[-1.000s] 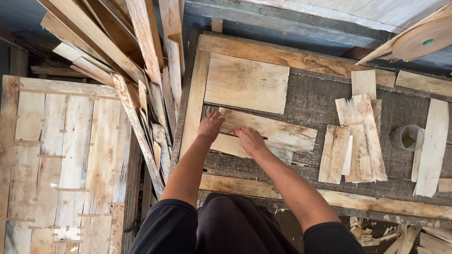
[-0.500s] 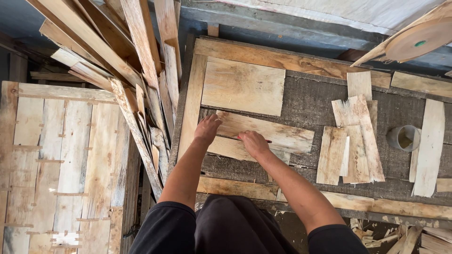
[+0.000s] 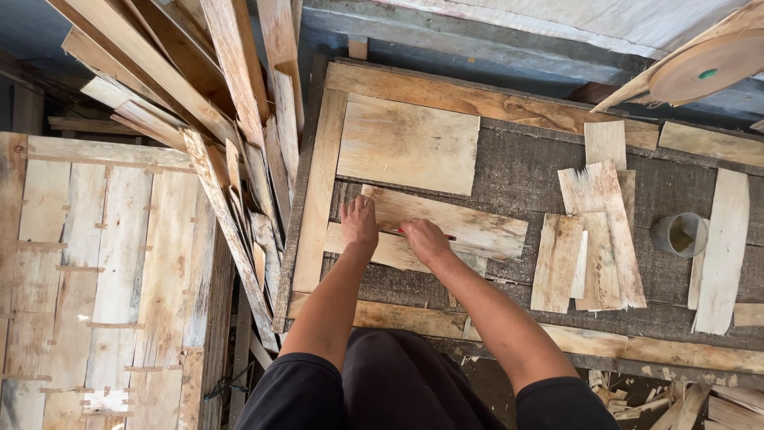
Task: Sorting, lining up, and scoring wood veneer sheets on a workbench with a utility cutter.
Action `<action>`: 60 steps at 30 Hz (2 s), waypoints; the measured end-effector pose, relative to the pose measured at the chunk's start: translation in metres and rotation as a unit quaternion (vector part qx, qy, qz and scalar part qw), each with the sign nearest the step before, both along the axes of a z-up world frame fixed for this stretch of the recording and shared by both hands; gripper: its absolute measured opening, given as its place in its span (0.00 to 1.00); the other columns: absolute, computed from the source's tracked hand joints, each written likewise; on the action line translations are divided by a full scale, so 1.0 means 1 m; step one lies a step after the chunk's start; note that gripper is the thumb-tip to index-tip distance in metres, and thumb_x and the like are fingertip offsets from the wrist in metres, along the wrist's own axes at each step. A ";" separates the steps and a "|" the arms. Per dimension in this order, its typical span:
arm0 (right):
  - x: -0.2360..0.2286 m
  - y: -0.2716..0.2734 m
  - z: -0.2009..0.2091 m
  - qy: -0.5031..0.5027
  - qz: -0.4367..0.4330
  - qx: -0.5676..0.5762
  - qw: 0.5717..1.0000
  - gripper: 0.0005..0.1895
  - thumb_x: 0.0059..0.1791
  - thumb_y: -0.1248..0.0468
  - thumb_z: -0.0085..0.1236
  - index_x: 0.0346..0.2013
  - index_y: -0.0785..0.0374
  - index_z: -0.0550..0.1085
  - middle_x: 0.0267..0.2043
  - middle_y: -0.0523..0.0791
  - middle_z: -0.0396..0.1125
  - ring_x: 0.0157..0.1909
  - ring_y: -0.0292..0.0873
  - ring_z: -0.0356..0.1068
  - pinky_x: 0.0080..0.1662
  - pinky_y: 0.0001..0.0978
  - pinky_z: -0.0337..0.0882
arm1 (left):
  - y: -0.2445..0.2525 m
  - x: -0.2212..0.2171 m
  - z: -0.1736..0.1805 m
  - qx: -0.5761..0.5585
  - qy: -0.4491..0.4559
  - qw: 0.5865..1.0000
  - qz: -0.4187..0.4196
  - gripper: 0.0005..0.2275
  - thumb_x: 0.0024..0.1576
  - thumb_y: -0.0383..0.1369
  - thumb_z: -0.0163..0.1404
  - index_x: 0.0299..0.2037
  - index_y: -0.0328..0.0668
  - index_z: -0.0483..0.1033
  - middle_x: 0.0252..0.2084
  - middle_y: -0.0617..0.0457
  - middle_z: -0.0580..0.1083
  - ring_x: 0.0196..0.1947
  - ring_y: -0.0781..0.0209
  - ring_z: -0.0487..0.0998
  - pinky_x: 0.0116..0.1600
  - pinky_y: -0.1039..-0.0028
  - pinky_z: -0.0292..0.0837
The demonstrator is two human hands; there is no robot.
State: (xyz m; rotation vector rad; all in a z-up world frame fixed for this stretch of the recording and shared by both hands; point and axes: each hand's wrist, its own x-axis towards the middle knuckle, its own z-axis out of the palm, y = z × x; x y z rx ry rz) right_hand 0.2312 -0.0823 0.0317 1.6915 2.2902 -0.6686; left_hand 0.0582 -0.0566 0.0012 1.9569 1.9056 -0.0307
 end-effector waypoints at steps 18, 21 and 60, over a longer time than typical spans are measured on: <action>0.017 -0.006 0.007 0.016 0.006 0.010 1.000 0.15 0.50 0.80 0.49 0.46 0.64 0.77 0.41 0.52 0.73 0.42 0.50 0.77 0.41 0.38 0.81 | -0.002 0.001 0.013 -0.022 0.007 1.000 0.012 0.33 0.49 0.38 0.66 0.64 0.49 0.66 0.65 0.53 0.64 0.69 0.55 0.63 0.76 0.52 0.48; 0.018 -0.008 -0.001 0.011 -0.009 -0.016 1.000 0.18 0.51 0.81 0.47 0.49 0.63 0.76 0.39 0.53 0.72 0.40 0.48 0.77 0.38 0.33 0.82 | -0.001 0.002 0.017 -0.042 0.022 0.999 0.004 0.33 0.50 0.40 0.66 0.65 0.50 0.65 0.67 0.52 0.62 0.69 0.54 0.62 0.76 0.51 0.45; 0.107 -0.046 0.037 0.034 -0.081 0.024 0.996 0.08 0.51 0.67 0.55 0.45 0.62 0.74 0.42 0.49 0.71 0.45 0.52 0.74 0.45 0.46 0.76 | 0.001 -0.005 0.006 -0.024 -0.041 0.999 0.024 0.29 0.47 0.36 0.68 0.60 0.53 0.70 0.65 0.55 0.65 0.67 0.56 0.66 0.76 0.51 0.47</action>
